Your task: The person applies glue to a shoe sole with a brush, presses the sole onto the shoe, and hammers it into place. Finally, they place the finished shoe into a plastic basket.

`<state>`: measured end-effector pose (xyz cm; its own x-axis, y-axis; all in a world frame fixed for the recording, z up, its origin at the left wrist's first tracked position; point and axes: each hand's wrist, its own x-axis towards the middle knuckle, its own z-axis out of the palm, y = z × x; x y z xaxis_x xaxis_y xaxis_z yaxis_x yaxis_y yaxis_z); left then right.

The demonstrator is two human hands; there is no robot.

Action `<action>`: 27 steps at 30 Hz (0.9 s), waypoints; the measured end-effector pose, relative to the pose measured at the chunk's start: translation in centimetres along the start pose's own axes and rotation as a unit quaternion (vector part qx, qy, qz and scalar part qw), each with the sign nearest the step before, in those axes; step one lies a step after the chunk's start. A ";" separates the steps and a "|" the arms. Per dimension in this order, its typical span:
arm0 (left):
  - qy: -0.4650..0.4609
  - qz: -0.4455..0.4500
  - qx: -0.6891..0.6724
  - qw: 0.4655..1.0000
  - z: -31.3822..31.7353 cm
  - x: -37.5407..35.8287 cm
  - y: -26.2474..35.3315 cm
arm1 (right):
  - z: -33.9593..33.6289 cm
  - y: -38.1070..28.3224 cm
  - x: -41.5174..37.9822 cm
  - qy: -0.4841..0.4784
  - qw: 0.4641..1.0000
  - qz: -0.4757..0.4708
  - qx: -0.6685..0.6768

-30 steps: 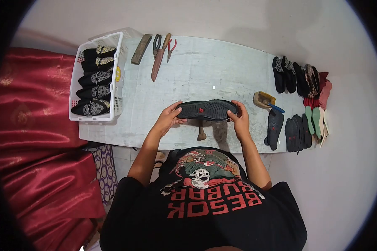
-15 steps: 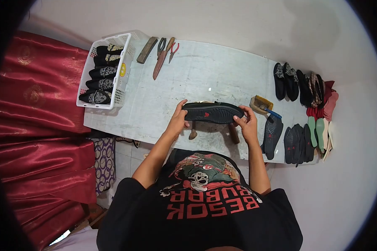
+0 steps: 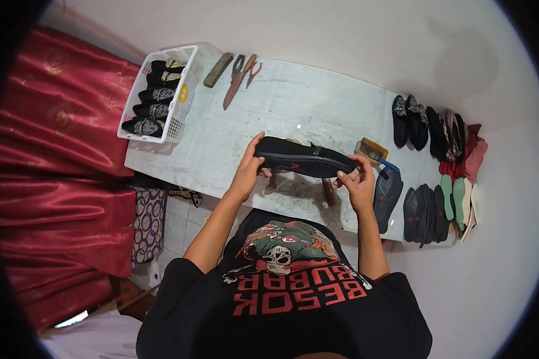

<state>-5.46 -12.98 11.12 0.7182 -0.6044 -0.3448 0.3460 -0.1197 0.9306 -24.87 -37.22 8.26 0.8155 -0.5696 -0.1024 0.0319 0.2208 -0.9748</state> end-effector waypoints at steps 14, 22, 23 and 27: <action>0.062 0.046 -0.161 0.984 -5.9 -2.5 -1.6 | 6.5 -0.1 -0.1 -0.148 0.987 -0.044 0.035; 0.120 0.041 -0.217 0.968 -13.1 -1.1 -2.6 | 13.5 1.4 0.6 -0.176 0.983 -0.044 -0.026; 0.125 0.035 -0.238 0.962 -14.2 -0.7 -2.4 | 14.7 2.0 0.9 -0.174 0.984 -0.041 -0.022; 0.110 0.046 -0.259 0.958 -20.9 1.5 -2.5 | 20.4 2.5 3.3 -0.200 0.978 -0.041 -0.051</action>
<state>7.35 2.90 5.76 0.8503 -0.4058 -0.3350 0.4876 0.3685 0.7915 -10.32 -22.41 9.57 0.9739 -0.2231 0.0429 0.0656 0.0954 -0.9933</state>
